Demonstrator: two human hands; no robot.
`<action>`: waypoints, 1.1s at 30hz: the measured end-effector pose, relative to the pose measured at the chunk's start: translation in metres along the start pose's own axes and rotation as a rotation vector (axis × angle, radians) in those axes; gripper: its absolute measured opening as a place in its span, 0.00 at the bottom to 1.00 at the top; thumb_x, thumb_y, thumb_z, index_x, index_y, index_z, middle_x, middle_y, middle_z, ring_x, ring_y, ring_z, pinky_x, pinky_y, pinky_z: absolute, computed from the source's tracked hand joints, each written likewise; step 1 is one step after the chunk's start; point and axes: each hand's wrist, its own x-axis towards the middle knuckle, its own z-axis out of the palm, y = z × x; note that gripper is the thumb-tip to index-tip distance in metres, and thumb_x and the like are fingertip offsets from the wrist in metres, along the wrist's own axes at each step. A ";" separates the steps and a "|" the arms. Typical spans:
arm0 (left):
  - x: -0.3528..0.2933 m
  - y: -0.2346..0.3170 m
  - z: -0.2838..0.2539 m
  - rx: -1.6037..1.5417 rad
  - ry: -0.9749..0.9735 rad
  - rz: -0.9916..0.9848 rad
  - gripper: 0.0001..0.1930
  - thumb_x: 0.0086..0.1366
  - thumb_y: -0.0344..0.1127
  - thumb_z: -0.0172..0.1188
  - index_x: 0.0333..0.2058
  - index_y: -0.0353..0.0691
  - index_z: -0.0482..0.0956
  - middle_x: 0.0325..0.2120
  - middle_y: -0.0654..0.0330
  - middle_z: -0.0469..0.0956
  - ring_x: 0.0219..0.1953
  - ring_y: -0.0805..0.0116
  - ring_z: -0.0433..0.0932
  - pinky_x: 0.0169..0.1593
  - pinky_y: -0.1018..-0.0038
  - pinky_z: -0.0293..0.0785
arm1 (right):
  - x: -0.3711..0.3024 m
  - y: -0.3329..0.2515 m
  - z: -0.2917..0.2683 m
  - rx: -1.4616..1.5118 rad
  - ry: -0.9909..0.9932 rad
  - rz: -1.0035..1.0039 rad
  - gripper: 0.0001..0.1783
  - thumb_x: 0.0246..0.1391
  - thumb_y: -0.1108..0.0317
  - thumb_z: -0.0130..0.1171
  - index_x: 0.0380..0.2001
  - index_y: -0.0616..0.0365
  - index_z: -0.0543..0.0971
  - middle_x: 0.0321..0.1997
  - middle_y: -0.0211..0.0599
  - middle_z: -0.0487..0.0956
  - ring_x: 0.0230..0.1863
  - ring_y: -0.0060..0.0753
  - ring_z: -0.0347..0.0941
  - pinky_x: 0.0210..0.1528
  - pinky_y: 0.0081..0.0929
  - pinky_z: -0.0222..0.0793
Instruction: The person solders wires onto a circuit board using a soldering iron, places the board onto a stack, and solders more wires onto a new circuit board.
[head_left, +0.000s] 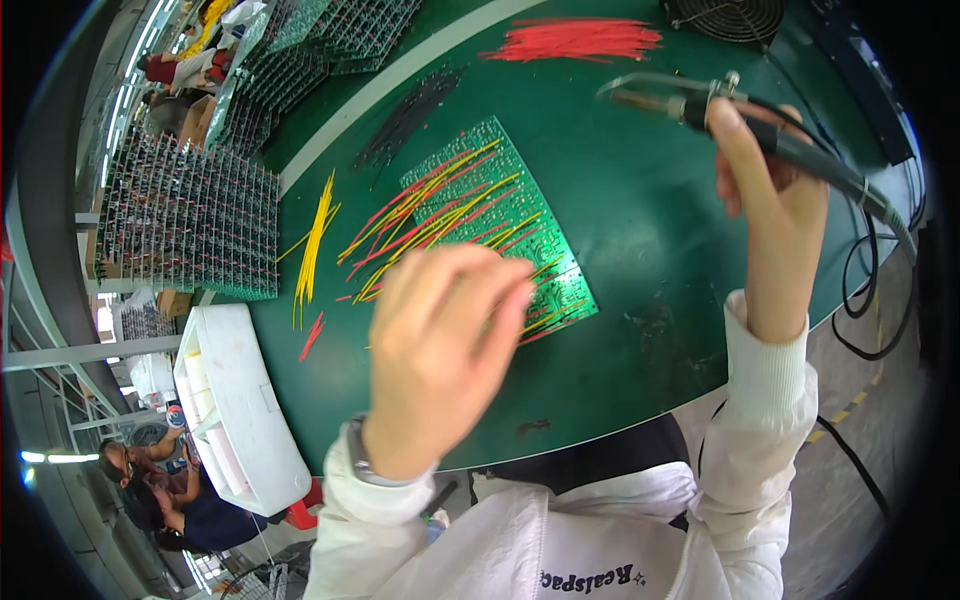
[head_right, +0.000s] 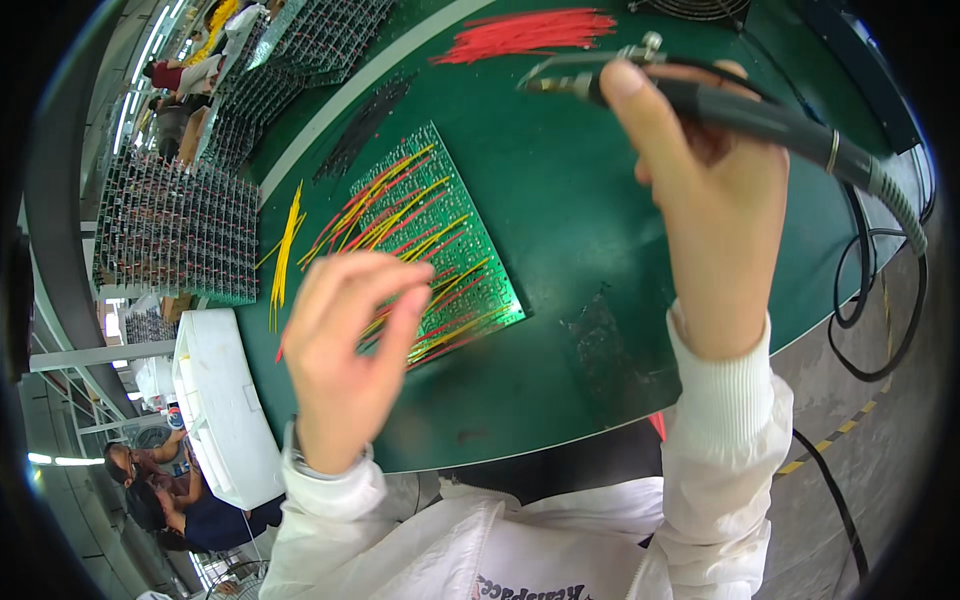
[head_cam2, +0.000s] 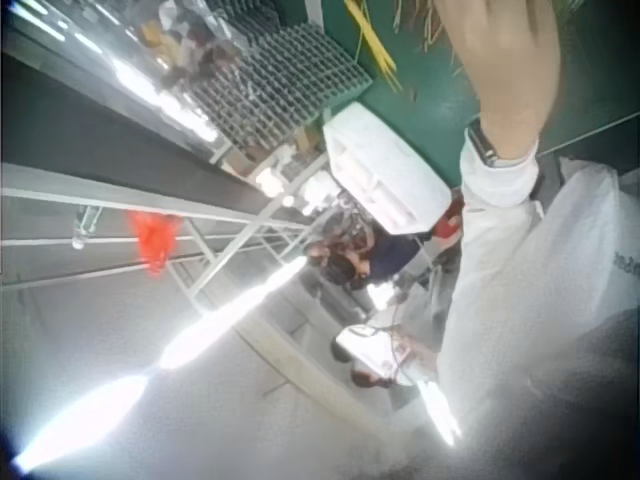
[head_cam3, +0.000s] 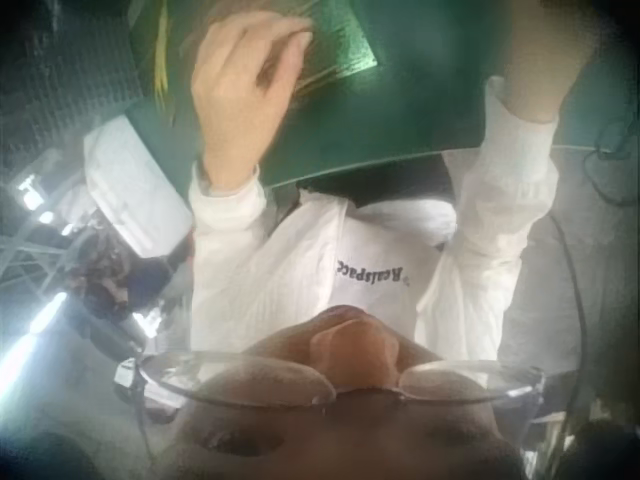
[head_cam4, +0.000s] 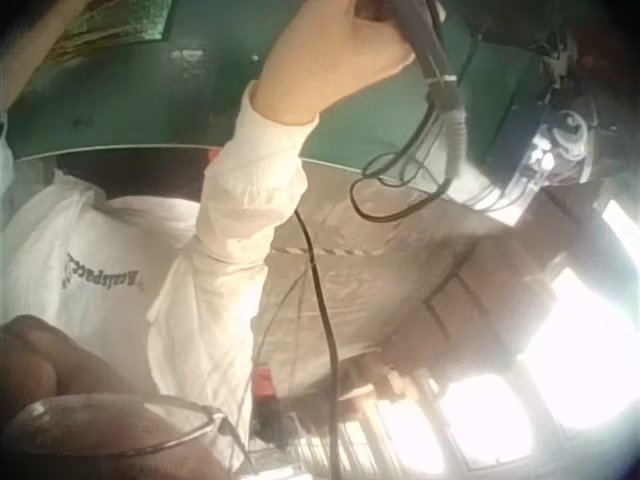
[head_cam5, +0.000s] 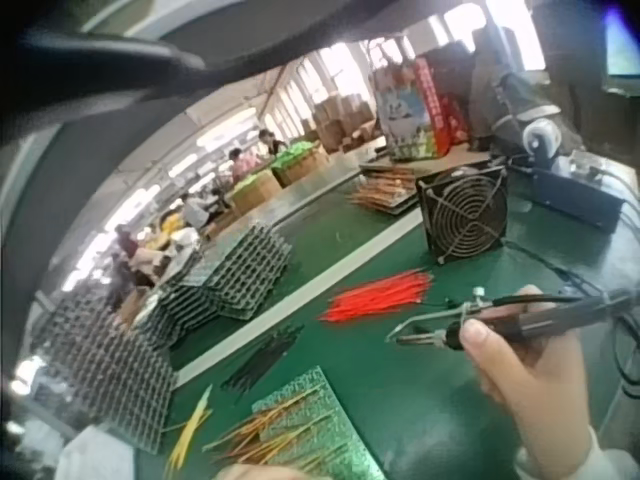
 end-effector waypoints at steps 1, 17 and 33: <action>0.010 -0.005 -0.006 0.041 -0.043 0.005 0.06 0.52 0.24 0.62 0.31 0.36 0.79 0.29 0.57 0.76 0.32 0.60 0.75 0.37 0.71 0.70 | 0.009 0.002 0.000 0.001 0.007 -0.009 0.15 0.48 0.61 0.66 0.31 0.63 0.77 0.21 0.25 0.72 0.20 0.11 0.64 0.20 0.10 0.56; 0.194 -0.072 0.105 0.183 -0.200 0.468 0.04 0.52 0.30 0.60 0.27 0.38 0.76 0.25 0.58 0.74 0.34 0.57 0.73 0.38 0.64 0.70 | 0.043 0.034 -0.004 0.233 0.225 -0.145 0.18 0.47 0.66 0.67 0.35 0.62 0.71 0.26 0.28 0.73 0.25 0.13 0.67 0.26 0.10 0.62; 0.214 -0.068 0.100 0.161 -0.378 0.587 0.04 0.53 0.30 0.59 0.25 0.37 0.75 0.27 0.58 0.75 0.34 0.57 0.74 0.39 0.65 0.70 | 0.036 0.023 0.001 0.181 0.286 -0.134 0.15 0.50 0.70 0.64 0.37 0.64 0.71 0.32 0.34 0.77 0.30 0.18 0.72 0.33 0.14 0.69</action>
